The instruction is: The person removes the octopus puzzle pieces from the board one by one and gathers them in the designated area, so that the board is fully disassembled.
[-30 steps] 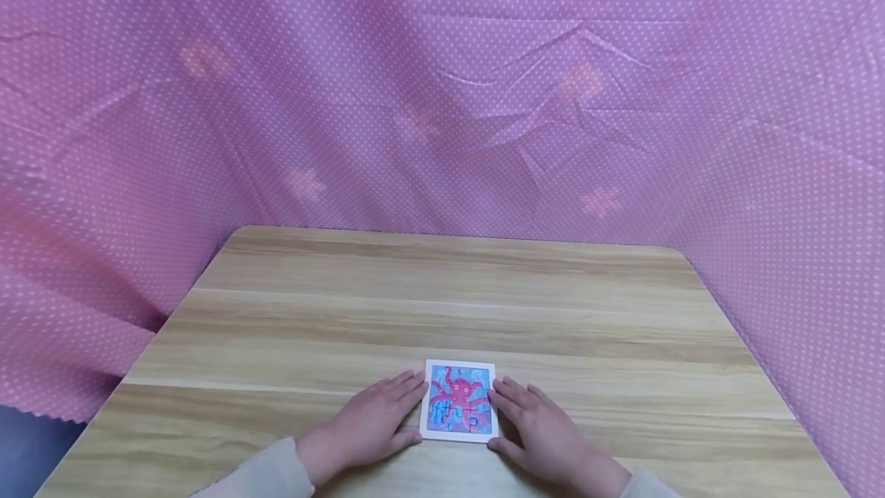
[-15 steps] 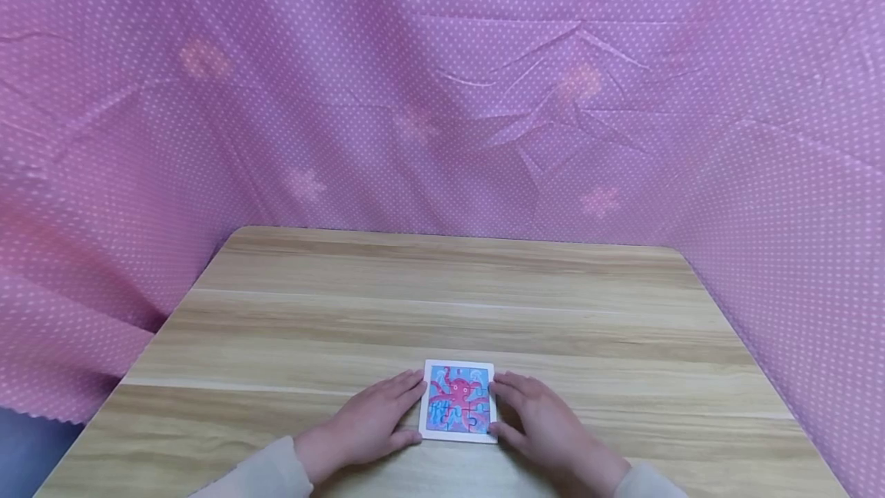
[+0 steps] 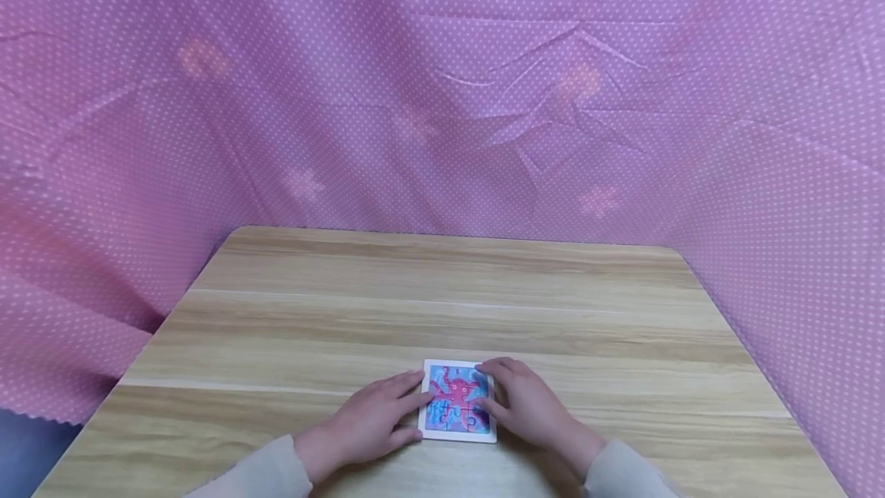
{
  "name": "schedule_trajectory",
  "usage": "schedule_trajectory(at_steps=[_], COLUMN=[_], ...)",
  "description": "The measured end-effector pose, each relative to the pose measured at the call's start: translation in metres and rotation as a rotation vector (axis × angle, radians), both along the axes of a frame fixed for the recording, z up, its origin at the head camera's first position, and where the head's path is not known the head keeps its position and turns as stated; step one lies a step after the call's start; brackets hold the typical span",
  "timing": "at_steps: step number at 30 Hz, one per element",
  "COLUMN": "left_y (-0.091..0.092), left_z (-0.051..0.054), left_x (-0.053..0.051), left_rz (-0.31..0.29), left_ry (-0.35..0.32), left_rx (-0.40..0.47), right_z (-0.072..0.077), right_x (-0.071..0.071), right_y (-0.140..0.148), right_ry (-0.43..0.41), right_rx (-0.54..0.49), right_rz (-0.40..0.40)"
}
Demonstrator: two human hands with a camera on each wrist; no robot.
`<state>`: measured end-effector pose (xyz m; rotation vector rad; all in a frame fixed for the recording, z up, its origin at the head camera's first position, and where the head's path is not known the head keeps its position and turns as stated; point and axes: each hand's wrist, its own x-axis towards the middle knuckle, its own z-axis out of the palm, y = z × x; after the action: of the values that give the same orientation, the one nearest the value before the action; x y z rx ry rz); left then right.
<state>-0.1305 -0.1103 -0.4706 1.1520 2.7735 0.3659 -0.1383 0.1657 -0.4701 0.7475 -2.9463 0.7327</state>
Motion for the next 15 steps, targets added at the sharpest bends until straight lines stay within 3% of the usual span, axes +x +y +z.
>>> schedule_trajectory(at_steps=[5, 15], left_y=[-0.001, -0.002], left_z=[0.000, -0.004], left_x=[-0.002, -0.002], left_rz=[-0.032, -0.087], left_ry=[0.027, 0.106], left_rx=[-0.014, 0.007], right_z=[0.003, 0.005], right_x=[-0.009, -0.024], right_y=[-0.013, -0.038], right_ry=[-0.096, -0.171], right_rx=[-0.066, -0.146], right_rz=[-0.010, 0.000])
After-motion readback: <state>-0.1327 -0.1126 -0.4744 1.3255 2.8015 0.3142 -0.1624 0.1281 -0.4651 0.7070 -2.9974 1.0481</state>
